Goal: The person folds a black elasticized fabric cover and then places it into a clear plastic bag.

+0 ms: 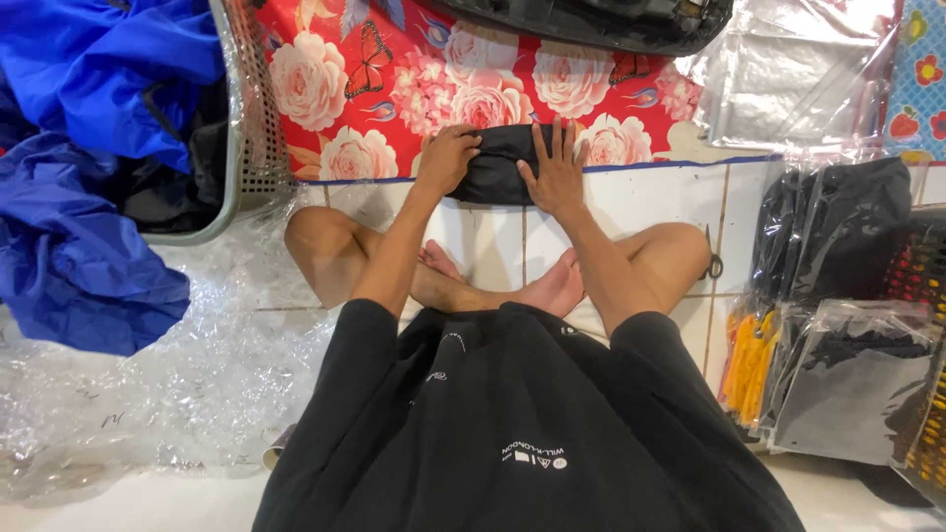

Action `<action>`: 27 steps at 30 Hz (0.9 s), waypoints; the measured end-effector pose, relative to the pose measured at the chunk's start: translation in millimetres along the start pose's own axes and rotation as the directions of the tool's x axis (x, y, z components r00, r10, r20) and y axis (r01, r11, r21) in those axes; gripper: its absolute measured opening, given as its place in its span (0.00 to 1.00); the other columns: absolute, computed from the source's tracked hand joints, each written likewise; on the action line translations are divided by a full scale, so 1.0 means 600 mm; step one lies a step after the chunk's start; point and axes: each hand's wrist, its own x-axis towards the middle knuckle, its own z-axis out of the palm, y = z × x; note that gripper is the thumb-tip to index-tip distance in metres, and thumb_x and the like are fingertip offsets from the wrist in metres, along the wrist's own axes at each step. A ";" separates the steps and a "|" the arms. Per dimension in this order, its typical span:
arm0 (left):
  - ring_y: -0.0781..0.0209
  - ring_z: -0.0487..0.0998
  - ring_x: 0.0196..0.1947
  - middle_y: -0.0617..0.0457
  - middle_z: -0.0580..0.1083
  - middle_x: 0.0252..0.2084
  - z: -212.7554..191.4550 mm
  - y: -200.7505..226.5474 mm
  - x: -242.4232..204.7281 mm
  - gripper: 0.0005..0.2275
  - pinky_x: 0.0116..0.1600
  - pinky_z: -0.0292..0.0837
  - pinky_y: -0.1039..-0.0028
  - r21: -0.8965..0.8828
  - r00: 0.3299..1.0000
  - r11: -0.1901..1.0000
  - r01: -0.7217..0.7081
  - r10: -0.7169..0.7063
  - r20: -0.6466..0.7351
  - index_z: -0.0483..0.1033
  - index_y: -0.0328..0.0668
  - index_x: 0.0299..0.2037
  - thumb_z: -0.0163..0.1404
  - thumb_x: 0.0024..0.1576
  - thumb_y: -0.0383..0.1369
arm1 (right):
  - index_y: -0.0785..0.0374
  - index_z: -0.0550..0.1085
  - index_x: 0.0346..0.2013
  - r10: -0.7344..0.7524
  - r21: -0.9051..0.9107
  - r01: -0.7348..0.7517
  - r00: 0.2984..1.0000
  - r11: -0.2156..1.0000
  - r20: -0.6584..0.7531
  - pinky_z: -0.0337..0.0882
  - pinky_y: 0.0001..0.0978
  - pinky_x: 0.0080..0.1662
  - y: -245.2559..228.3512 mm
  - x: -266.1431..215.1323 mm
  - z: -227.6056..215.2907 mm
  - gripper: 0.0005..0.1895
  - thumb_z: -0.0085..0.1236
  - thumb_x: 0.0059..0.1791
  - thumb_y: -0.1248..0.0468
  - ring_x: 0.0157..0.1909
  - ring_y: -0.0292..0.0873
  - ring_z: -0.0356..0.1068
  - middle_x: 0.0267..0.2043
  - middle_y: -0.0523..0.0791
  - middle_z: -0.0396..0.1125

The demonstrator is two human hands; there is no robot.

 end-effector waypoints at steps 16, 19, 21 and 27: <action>0.41 0.80 0.44 0.33 0.78 0.42 0.097 -0.014 -0.144 0.19 0.46 0.77 0.59 -0.524 0.779 0.577 0.627 -0.474 0.410 0.80 0.29 0.48 0.64 0.52 0.37 | 0.41 0.59 0.70 0.453 0.488 -0.668 0.742 0.561 0.495 0.59 0.47 0.63 -0.018 -0.196 0.071 0.33 0.46 0.51 0.43 0.64 0.52 0.63 0.62 0.33 0.66; 0.56 0.79 0.33 0.42 0.77 0.37 0.076 0.048 -0.177 0.18 0.38 0.77 0.72 -0.753 0.757 0.233 0.616 -0.439 0.484 0.77 0.30 0.54 0.61 0.55 0.32 | 0.47 0.54 0.74 0.403 0.406 -0.699 0.689 0.588 0.603 0.58 0.54 0.67 -0.004 -0.183 0.138 0.42 0.46 0.52 0.33 0.73 0.58 0.55 0.73 0.41 0.57; 0.64 0.77 0.28 0.49 0.75 0.35 0.044 0.096 -0.194 0.19 0.36 0.76 0.80 -0.829 0.757 0.022 0.559 -0.421 0.500 0.74 0.32 0.58 0.60 0.57 0.30 | 0.61 0.52 0.75 0.368 0.527 -0.688 0.719 0.500 0.589 0.68 0.53 0.63 -0.040 -0.183 0.084 0.49 0.52 0.52 0.32 0.71 0.54 0.61 0.72 0.54 0.58; 0.57 0.81 0.48 0.48 0.76 0.57 0.098 0.136 -0.218 0.26 0.56 0.76 0.67 -0.918 0.834 -0.322 0.233 -0.419 0.359 0.70 0.45 0.65 0.66 0.57 0.34 | 0.64 0.66 0.58 0.405 0.882 -0.334 0.794 -0.333 0.454 0.73 0.36 0.48 -0.122 -0.166 -0.065 0.33 0.74 0.46 0.58 0.42 0.42 0.70 0.43 0.43 0.67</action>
